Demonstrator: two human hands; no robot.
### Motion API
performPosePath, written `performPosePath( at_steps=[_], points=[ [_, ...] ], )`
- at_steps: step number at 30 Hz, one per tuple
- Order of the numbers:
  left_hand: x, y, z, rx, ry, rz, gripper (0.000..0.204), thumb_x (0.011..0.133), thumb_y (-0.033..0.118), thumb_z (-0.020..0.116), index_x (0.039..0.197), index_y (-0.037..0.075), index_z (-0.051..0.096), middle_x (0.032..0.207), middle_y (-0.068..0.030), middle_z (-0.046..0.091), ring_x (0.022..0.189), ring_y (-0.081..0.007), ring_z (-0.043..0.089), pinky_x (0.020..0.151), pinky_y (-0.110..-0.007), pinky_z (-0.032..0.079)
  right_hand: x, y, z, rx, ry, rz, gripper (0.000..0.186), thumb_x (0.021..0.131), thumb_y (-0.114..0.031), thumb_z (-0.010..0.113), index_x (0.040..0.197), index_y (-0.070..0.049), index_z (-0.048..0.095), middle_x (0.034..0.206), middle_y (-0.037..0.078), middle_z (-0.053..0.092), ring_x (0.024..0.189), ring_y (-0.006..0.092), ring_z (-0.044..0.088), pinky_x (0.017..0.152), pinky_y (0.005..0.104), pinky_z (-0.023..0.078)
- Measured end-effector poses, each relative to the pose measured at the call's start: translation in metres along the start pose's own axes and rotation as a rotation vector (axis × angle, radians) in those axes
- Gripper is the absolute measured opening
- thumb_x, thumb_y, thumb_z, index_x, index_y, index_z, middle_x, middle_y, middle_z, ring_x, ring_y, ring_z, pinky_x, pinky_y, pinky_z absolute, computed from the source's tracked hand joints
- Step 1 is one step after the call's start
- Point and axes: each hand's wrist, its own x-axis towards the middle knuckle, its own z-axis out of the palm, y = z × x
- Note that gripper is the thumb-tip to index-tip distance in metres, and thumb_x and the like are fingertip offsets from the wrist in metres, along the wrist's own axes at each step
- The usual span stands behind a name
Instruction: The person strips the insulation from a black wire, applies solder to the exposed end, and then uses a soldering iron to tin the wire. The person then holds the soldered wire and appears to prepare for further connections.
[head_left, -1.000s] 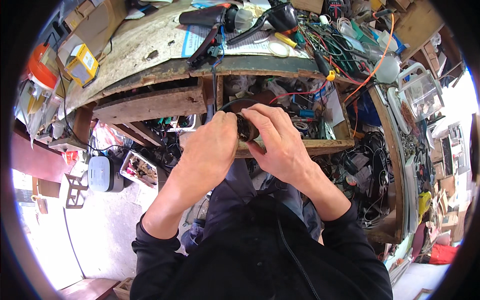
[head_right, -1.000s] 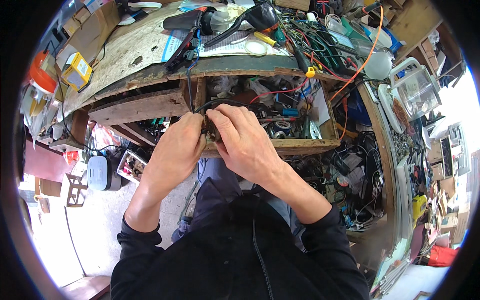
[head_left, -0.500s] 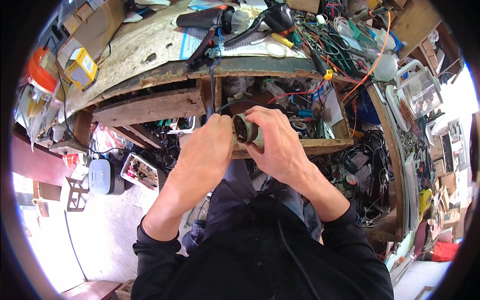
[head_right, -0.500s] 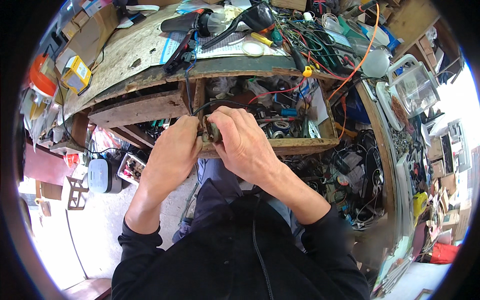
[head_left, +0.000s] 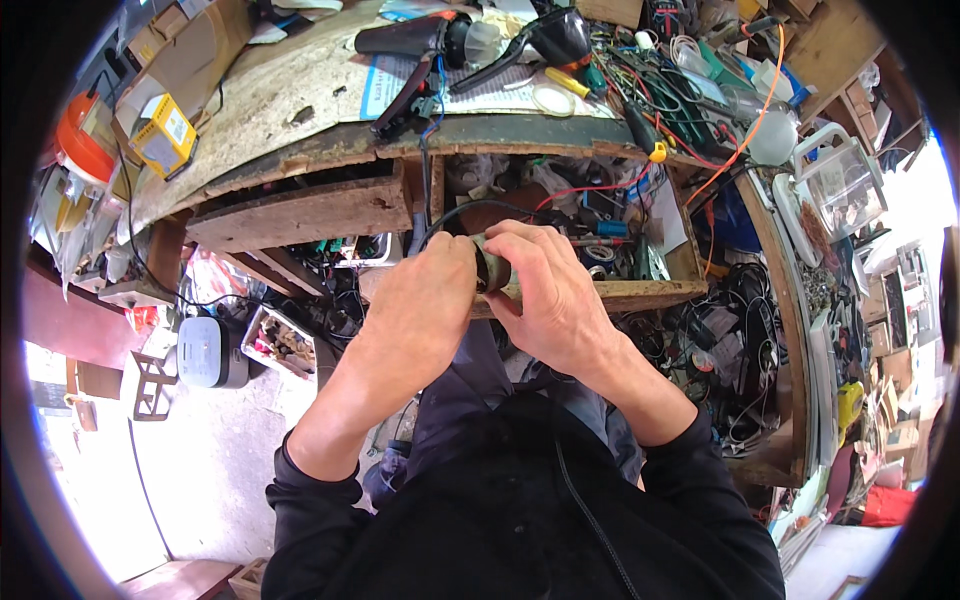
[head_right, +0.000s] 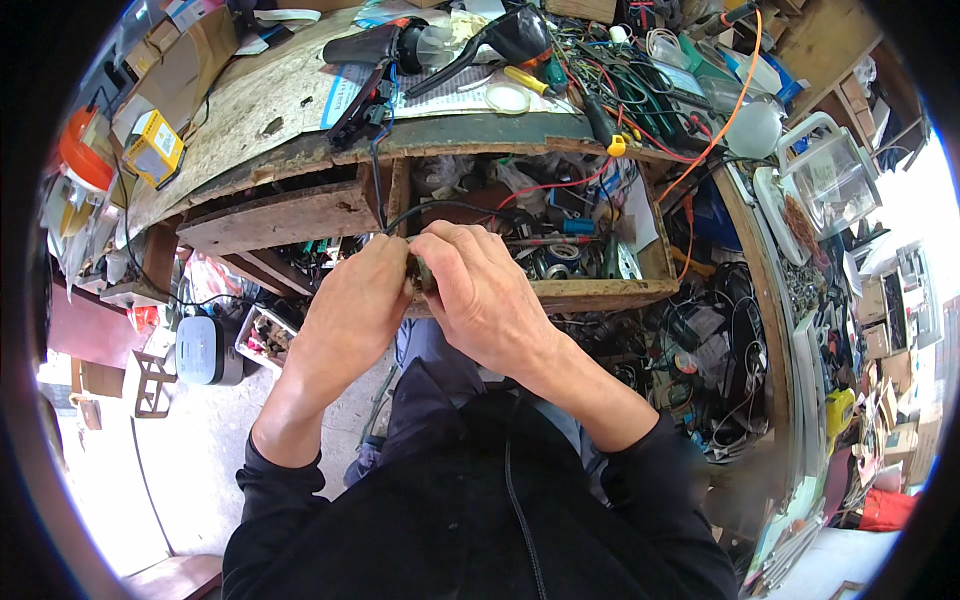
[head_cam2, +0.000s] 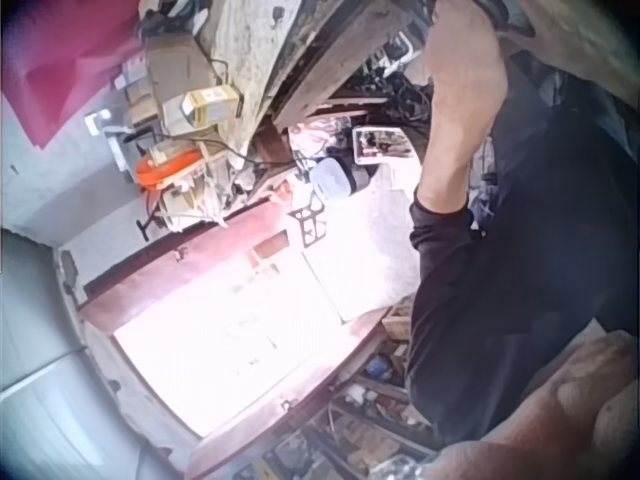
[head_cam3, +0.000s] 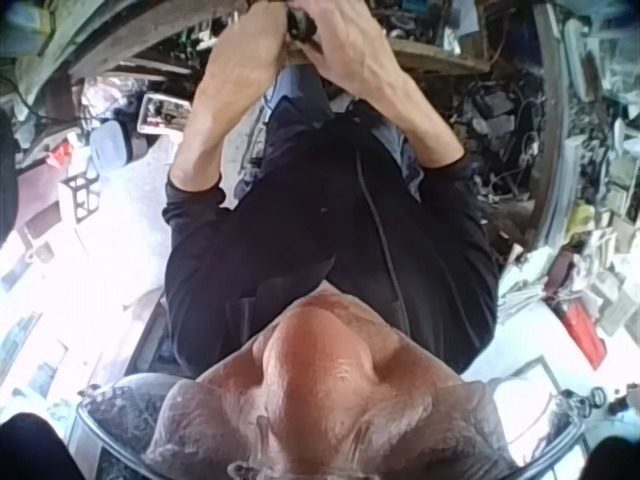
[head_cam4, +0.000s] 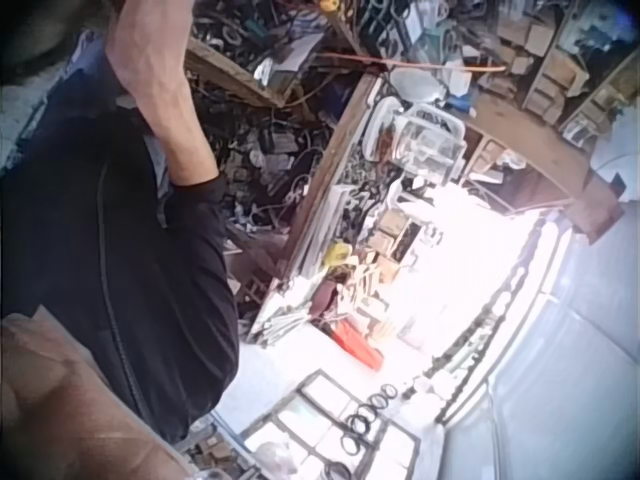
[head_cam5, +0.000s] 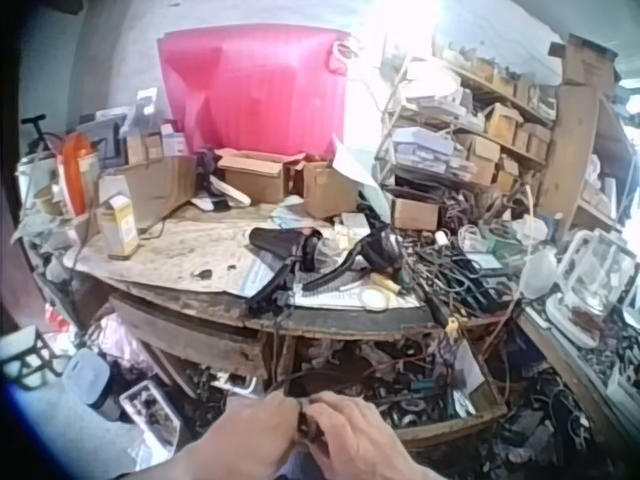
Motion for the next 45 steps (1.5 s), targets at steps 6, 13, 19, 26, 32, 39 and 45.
performPosePath(
  at_steps=[6,13,19,26,32,39,45],
  points=[
    [-0.001,0.005,-0.014,-0.049,-0.01,-0.217,0.016,0.088,0.005,0.06,0.099,-0.004,0.053,0.092,-0.0239,0.057,0.09,-0.0461,0.057,0.075,-0.052,0.044,-0.003,0.01,-0.003,-0.012,0.029,0.053,0.066,0.066,0.005,0.079,0.124,-0.003,0.051,0.122,0.018,0.059,0.109,0.0383,0.059,0.092,0.0452,0.048],
    [-0.001,-0.011,-0.019,-0.259,0.099,-0.285,0.014,0.088,0.003,0.065,0.097,-0.006,0.06,0.08,-0.0149,0.065,0.071,-0.0212,0.06,0.068,-0.033,0.047,0.003,0.021,-0.018,-0.006,0.098,0.146,0.062,0.069,-0.003,0.084,0.123,-0.003,0.054,0.116,0.016,0.062,0.106,0.037,0.059,0.092,0.0437,0.047],
    [0.009,-0.009,-0.015,-0.696,0.314,-0.451,0.012,0.096,0.007,0.066,0.102,-0.002,0.063,0.083,0.0012,0.063,0.077,-0.0036,0.052,0.068,-0.022,0.044,0.033,0.049,-0.029,-0.049,0.28,0.243,0.049,0.074,-0.015,0.082,0.115,-0.002,0.057,0.107,0.015,0.063,0.102,0.0367,0.057,0.091,0.0435,0.046],
    [0.028,-0.012,0.026,-0.952,0.441,-0.429,0.01,0.097,0.006,0.064,0.106,0.002,0.063,0.087,0.006,0.057,0.073,-0.0006,0.045,0.064,-0.018,0.037,0.075,0.098,-0.011,0.039,0.307,0.317,0.046,0.078,-0.023,0.082,0.111,-0.001,0.06,0.106,0.015,0.066,0.105,0.0345,0.06,0.093,0.0434,0.047],
    [0.029,-0.011,0.045,-1.065,0.449,-0.438,0.012,0.098,0.003,0.058,0.11,-0.002,0.06,0.096,0.0006,0.059,0.085,-0.0042,0.051,0.074,-0.02,0.042,0.085,0.147,-0.017,-0.217,0.442,0.367,0.048,0.076,-0.024,0.083,0.113,-0.001,0.062,0.107,0.017,0.068,0.101,0.0329,0.063,0.089,0.0429,0.051],
    [0.029,-0.024,0.064,-0.92,0.523,-0.348,0.019,0.104,0.016,0.06,0.112,-0.001,0.062,0.076,0.0034,0.052,0.064,-0.003,0.044,0.058,-0.02,0.036,0.08,0.158,-0.02,-0.201,0.305,0.366,0.049,0.075,-0.024,0.083,0.113,-0.002,0.061,0.103,0.018,0.068,0.101,0.0359,0.063,0.089,0.0441,0.05],
    [0.045,-0.02,0.071,-0.87,0.591,-0.33,0.015,0.102,0.008,0.061,0.11,-0.002,0.067,0.079,0.0016,0.056,0.065,-0.0048,0.048,0.058,-0.021,0.04,0.084,0.172,-0.026,-0.275,0.371,0.242,0.052,0.073,-0.013,0.082,0.116,-0.002,0.056,0.108,0.021,0.066,0.104,0.0419,0.061,0.091,0.0482,0.049]
  ],
)
